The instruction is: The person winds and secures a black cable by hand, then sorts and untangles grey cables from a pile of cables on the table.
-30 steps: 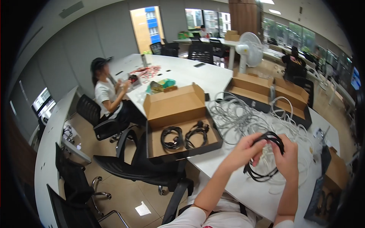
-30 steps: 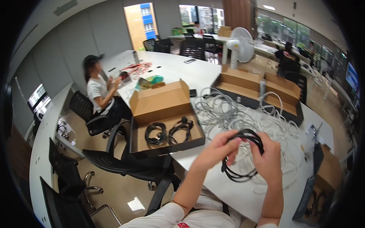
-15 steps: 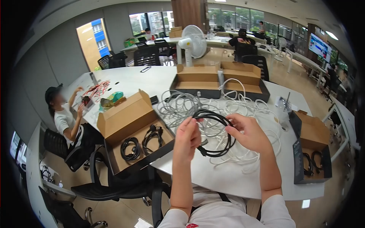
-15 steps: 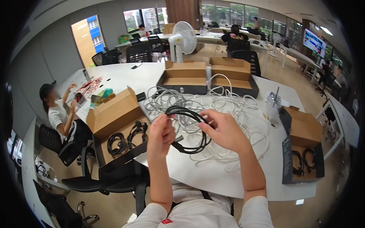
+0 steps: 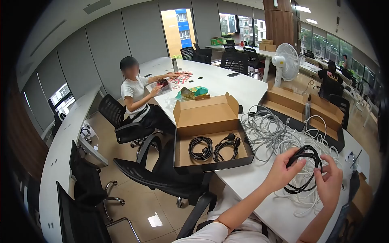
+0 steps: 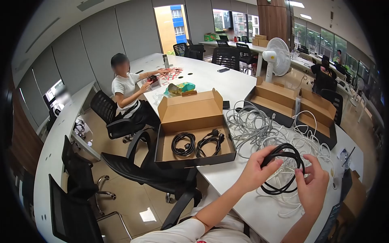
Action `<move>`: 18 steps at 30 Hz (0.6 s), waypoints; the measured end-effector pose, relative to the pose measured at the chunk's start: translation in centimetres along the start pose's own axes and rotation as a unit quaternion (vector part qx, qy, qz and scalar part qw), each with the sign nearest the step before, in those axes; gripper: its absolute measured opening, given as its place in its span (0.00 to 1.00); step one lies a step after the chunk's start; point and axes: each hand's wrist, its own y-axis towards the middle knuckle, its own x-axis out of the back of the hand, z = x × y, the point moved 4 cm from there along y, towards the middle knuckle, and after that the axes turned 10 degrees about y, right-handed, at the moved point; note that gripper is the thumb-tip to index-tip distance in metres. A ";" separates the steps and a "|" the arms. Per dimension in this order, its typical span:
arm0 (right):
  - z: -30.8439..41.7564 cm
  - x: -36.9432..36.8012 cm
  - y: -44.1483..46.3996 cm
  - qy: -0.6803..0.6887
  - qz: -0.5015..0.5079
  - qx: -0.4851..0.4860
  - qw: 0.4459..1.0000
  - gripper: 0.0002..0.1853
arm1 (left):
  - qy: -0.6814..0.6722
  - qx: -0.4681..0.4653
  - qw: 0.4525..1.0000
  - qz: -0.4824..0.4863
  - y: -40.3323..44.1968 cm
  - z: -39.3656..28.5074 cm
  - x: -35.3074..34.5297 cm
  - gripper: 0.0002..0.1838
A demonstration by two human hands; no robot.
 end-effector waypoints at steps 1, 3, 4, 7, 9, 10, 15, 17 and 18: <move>0.3 -0.2 -0.1 0.005 0.002 0.001 1.000 0.17 | 0.012 0.000 1.000 0.003 -0.1 -0.3 0.0 0.15; 0.6 -0.5 -0.2 -0.007 0.011 0.032 0.999 0.16 | 0.038 0.000 0.999 0.008 -0.6 -1.6 0.6 0.15; 0.8 -0.6 -0.3 -0.012 0.016 0.048 0.999 0.16 | 0.037 0.007 0.999 0.010 -0.7 -1.8 0.8 0.14; -0.2 -1.1 0.0 0.052 0.054 0.042 0.996 0.14 | 0.027 0.010 1.000 0.000 -1.1 -2.3 1.5 0.13; -0.6 -1.4 0.0 0.085 0.096 0.054 0.990 0.13 | 0.010 -0.012 1.000 -0.017 -1.3 -2.4 1.6 0.12; -0.6 -1.4 0.0 0.095 0.121 0.053 0.987 0.13 | 0.009 -0.019 1.000 -0.022 -1.3 -2.4 1.7 0.12; -0.6 -1.1 -0.2 0.104 0.198 0.054 0.973 0.16 | -0.020 -0.016 1.000 -0.001 -1.2 -2.2 2.3 0.11; 0.5 -0.9 -0.4 0.096 0.222 0.073 0.967 0.17 | -0.017 -0.024 1.000 -0.009 -1.0 -2.1 2.2 0.10; 1.0 -0.7 -0.3 0.092 0.234 0.082 0.964 0.18 | -0.019 -0.024 0.999 -0.017 -1.0 -2.1 2.1 0.10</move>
